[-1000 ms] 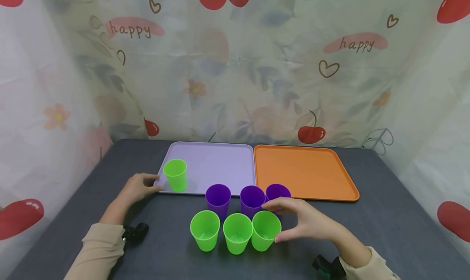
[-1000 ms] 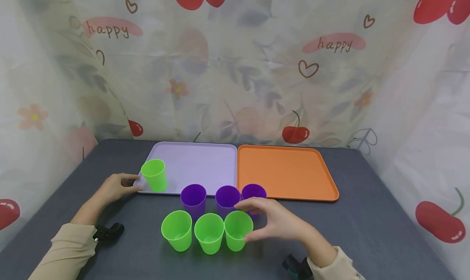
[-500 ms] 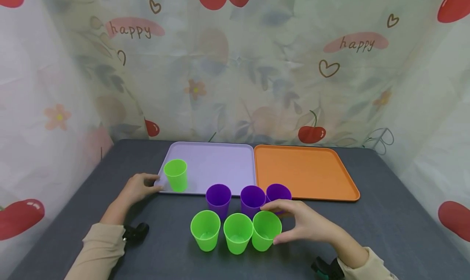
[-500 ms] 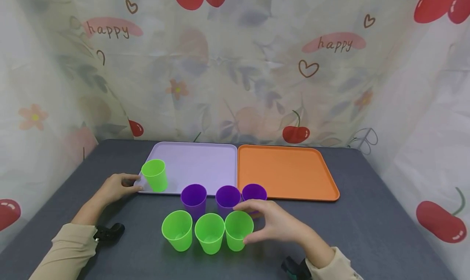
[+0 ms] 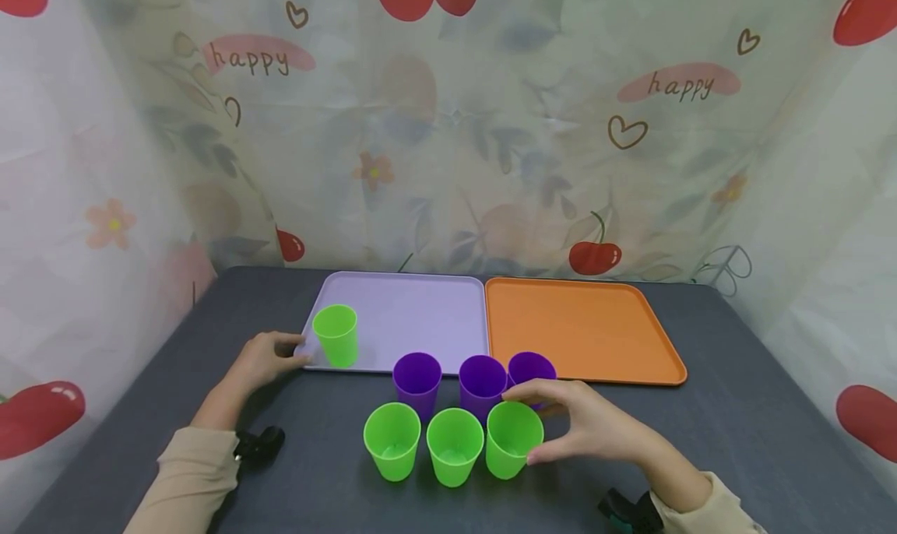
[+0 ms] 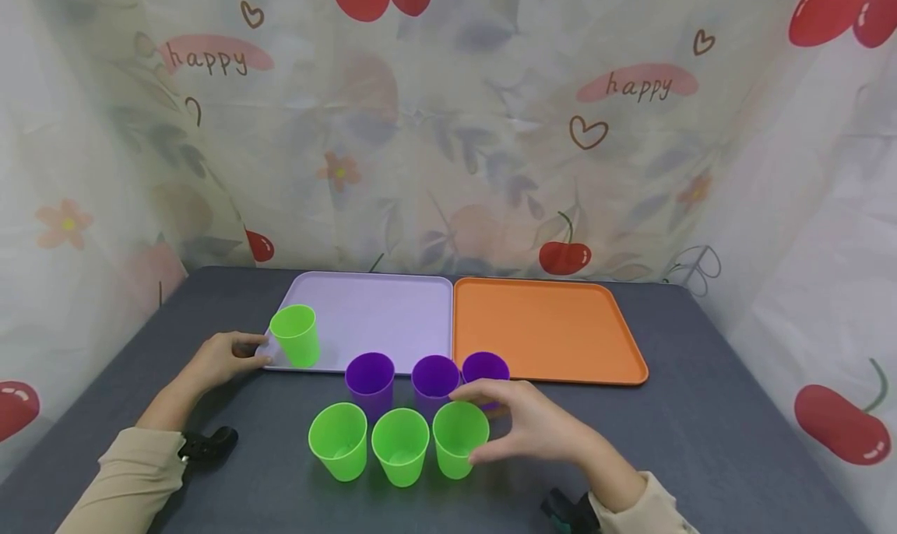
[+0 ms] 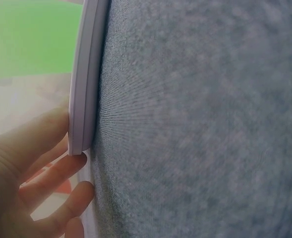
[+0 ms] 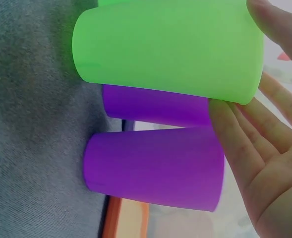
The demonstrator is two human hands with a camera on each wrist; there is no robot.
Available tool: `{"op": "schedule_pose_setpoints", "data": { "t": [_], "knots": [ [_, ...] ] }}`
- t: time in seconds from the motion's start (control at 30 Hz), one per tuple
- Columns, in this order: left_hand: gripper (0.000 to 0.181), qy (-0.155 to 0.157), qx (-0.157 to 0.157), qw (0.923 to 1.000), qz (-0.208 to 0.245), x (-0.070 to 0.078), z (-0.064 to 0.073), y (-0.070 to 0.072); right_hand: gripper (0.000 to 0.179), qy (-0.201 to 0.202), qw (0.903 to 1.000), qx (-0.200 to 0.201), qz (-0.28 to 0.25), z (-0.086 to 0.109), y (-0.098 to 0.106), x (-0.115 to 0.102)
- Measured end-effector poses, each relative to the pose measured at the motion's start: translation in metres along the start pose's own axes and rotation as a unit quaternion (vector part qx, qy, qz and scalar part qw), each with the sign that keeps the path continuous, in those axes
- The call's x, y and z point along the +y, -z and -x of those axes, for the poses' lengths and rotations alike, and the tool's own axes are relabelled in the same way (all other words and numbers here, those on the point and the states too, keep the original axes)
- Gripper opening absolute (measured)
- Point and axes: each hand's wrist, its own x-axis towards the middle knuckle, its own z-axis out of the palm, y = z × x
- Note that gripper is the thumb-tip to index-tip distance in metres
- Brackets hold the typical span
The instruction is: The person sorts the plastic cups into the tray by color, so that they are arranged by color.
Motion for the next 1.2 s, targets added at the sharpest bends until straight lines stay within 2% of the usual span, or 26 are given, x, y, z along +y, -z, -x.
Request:
{"op": "schedule_pose_setpoints", "data": {
  "t": [0.37,0.6,0.8,0.93,1.1,1.2],
  "knots": [
    [0.051,0.002,-0.008,1.0000,0.000,-0.001,-0.001,-0.001,0.060,-0.006,1.0000,0.005,0.003,-0.002,0.017,-0.014],
    [0.050,-0.002,-0.005,1.0000,-0.007,0.000,-0.001,-0.001,0.061,0.009,0.9995,0.029,-0.003,-0.005,0.031,-0.023],
    [0.051,0.006,-0.012,0.9999,-0.005,0.001,-0.001,0.000,0.061,0.025,0.9988,0.037,-0.020,-0.008,0.044,-0.030],
    [0.052,0.010,-0.016,0.9998,-0.008,0.003,0.000,0.000,0.060,0.027,0.9982,0.053,0.000,-0.011,0.051,-0.034],
    [0.052,0.007,-0.016,0.9998,-0.012,0.003,0.000,0.001,0.061,0.052,0.9952,0.071,0.042,-0.017,0.058,-0.036],
    [0.052,0.009,-0.017,0.9997,-0.012,0.003,0.000,0.001,0.061,0.060,0.9942,0.076,0.047,-0.020,0.062,-0.037]
  ]
}}
